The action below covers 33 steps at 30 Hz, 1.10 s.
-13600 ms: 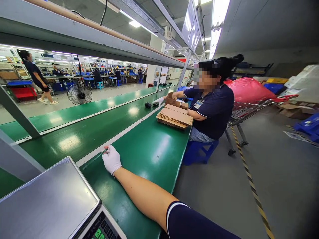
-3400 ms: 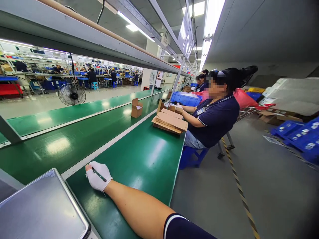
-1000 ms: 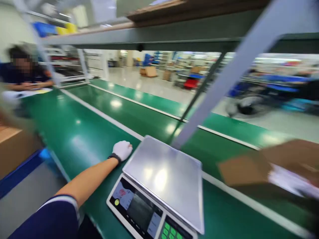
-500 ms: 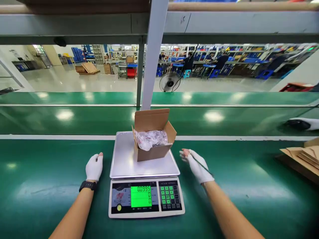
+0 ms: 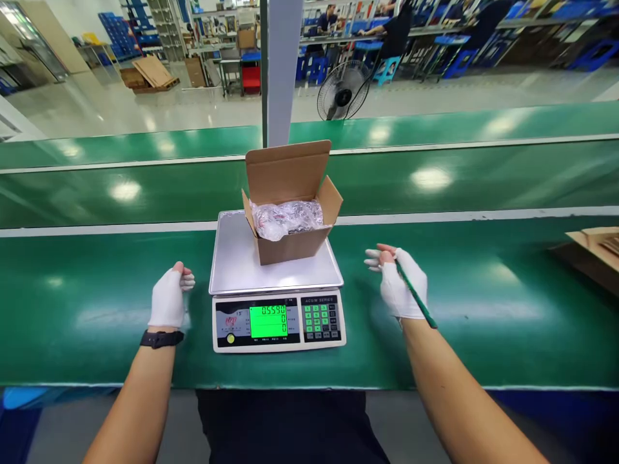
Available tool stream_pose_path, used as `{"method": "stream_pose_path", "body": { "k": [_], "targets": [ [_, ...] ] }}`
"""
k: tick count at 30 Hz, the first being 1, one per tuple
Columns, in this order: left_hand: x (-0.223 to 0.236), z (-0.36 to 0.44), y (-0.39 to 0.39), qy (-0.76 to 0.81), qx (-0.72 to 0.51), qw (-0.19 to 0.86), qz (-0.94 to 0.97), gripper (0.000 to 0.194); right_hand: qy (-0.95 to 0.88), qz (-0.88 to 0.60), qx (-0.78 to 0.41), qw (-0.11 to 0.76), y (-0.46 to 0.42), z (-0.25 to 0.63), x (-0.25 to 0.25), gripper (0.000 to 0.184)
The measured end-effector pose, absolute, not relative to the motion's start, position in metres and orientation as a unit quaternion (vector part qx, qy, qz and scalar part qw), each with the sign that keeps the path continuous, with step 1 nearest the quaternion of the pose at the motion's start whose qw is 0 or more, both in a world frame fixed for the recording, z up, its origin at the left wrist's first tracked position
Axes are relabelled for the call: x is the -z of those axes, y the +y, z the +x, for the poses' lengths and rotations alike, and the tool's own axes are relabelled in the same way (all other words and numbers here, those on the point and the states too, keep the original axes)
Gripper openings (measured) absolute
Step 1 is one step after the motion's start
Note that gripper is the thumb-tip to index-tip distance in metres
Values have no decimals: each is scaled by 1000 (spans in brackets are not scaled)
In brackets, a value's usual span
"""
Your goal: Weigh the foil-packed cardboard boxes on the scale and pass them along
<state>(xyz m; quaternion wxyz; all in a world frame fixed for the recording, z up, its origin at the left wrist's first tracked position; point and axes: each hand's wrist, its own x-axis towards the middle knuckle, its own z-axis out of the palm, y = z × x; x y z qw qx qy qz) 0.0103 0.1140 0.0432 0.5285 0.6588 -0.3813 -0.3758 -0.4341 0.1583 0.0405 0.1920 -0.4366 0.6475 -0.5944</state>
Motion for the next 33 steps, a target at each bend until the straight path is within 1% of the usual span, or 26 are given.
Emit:
{"method": "stream_pose_path", "body": {
  "k": [3,5,6,8,10,11,14,16,19,21,24,27,29,31,33],
  "targets": [
    [-83,-2,112,-404,372,575,606,46,615,-493,612,59,169,-416,-85,29],
    [-113,-19,109,-462,349,582,571,43,556,-566,608,-23,173,-394,-118,21],
    [-126,-30,106,-492,342,578,554,42,511,-620,593,-54,173,-381,-134,20],
    [-149,-52,102,-541,340,565,522,42,401,-741,532,-86,166,-353,-162,17],
    [-166,-74,99,-573,345,553,496,46,321,-833,443,-82,153,-328,-182,9],
    [-172,-83,99,-586,350,548,483,48,305,-860,401,-76,146,-317,-189,8],
    [-182,-105,99,-632,348,526,450,53,318,-892,311,-83,130,-299,-198,11],
    [-185,-115,98,-666,300,506,459,54,329,-896,285,-83,125,-297,-199,9],
    [-183,-122,95,-695,206,469,504,55,329,-902,275,-41,126,-301,-199,8],
    [-178,-121,91,-695,197,459,517,51,333,-896,293,-19,127,-303,-199,8],
    [-167,-116,86,-673,252,465,517,44,344,-884,316,-31,126,-299,-198,10],
    [-158,-111,83,-653,313,471,504,37,362,-890,266,-77,122,-292,-196,6],
    [-156,-109,83,-642,341,475,496,34,376,-891,237,-90,119,-290,-194,3],
    [-159,-109,85,-627,365,475,497,32,396,-879,257,-60,118,-290,-193,5],
    [-163,-110,87,-611,397,470,498,28,415,-850,325,27,119,-293,-195,11]
  ]
}}
